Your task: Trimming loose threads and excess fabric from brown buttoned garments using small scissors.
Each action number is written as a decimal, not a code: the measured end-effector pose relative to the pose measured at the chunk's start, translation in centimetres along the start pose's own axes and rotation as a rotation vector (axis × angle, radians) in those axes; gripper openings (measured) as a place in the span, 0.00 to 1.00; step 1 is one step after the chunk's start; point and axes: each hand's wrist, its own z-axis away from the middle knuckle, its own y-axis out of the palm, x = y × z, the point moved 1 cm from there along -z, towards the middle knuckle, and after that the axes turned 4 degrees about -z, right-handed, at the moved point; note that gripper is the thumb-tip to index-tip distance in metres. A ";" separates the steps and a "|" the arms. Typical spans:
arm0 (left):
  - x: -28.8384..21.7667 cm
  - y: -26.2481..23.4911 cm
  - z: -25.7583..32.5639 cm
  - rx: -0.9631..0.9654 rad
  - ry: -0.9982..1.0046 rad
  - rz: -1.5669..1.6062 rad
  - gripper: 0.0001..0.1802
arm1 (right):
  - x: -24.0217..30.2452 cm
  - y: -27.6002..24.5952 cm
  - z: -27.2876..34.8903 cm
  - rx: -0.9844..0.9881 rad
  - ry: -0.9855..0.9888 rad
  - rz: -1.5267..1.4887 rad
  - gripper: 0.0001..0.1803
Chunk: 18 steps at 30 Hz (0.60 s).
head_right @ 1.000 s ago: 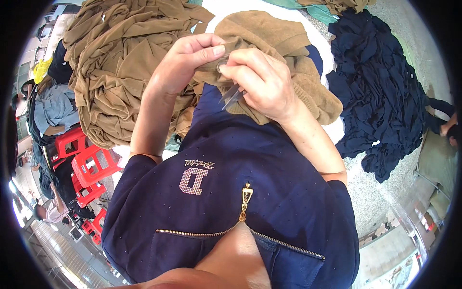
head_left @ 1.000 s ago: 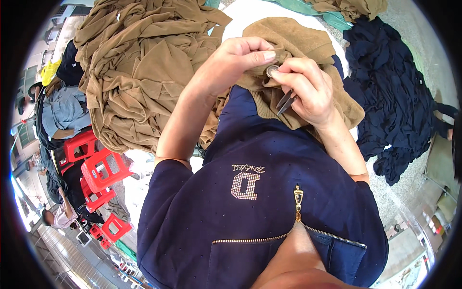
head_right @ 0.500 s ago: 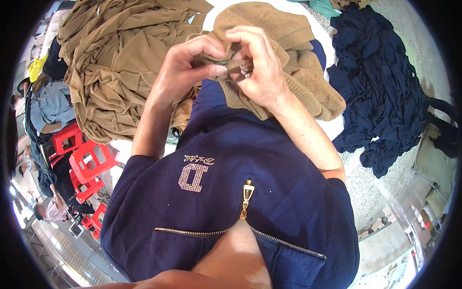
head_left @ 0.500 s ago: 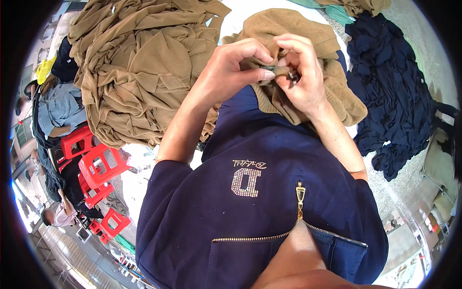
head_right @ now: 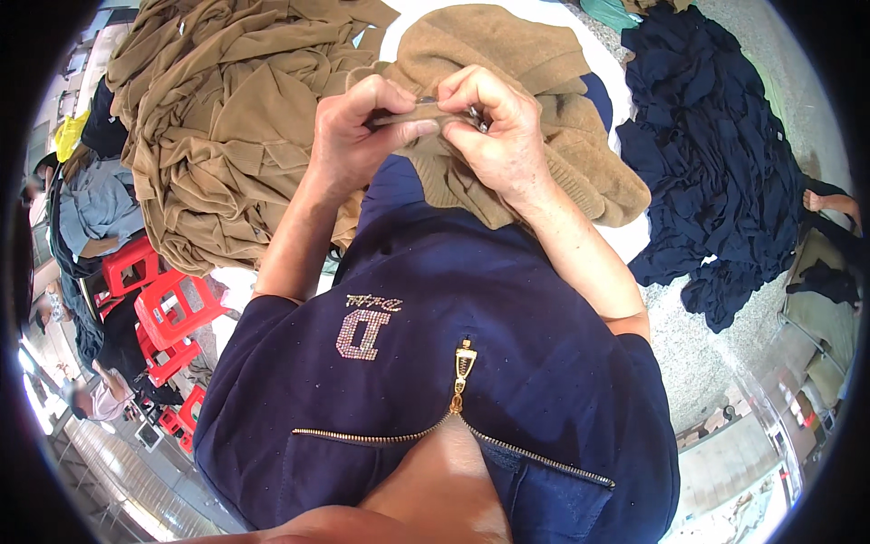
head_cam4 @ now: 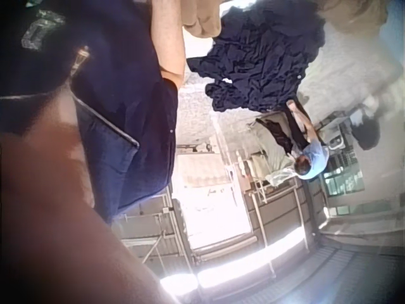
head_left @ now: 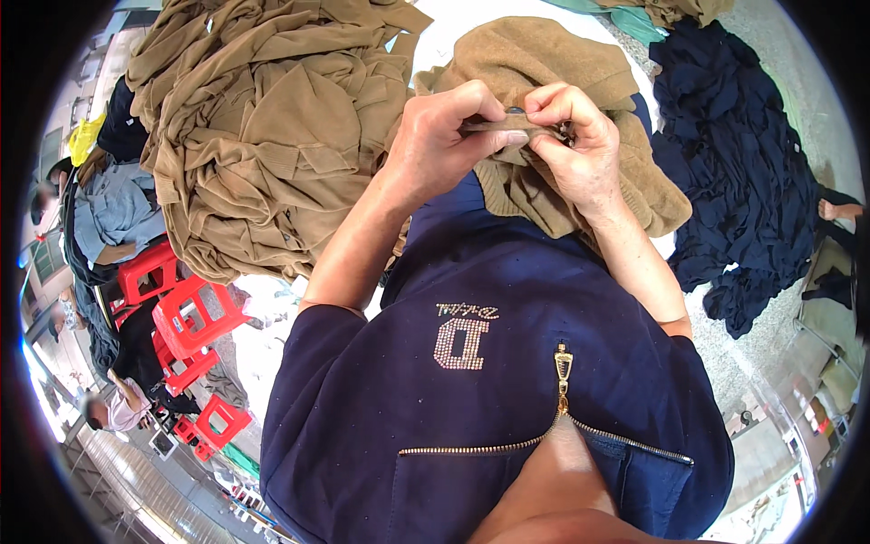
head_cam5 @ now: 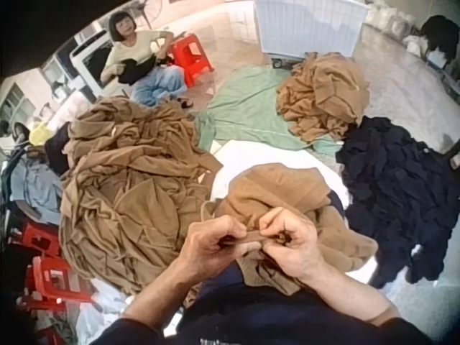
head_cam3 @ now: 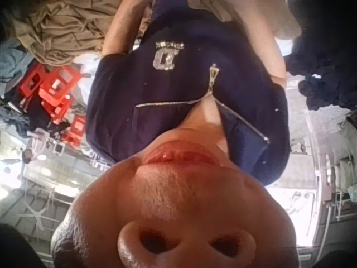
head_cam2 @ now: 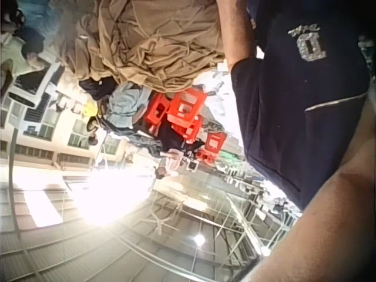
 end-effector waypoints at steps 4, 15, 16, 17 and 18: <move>0.1 0.5 -0.5 -0.069 0.177 -0.075 0.14 | 0.4 0.2 0.0 -0.069 -0.122 0.117 0.13; 1.3 2.4 1.9 -0.233 0.413 -0.214 0.16 | 0.8 -2.4 0.0 0.439 0.256 0.437 0.14; 1.5 1.6 1.9 -0.240 0.365 -0.265 0.17 | 1.0 -2.8 -0.6 0.561 0.366 0.463 0.14; 1.9 1.3 1.7 -0.289 0.324 -0.251 0.17 | 0.2 -3.5 -0.9 0.539 0.430 0.340 0.14; 2.5 1.1 1.5 -0.337 0.276 -0.240 0.18 | -1.7 -5.4 -2.1 0.463 0.265 0.236 0.16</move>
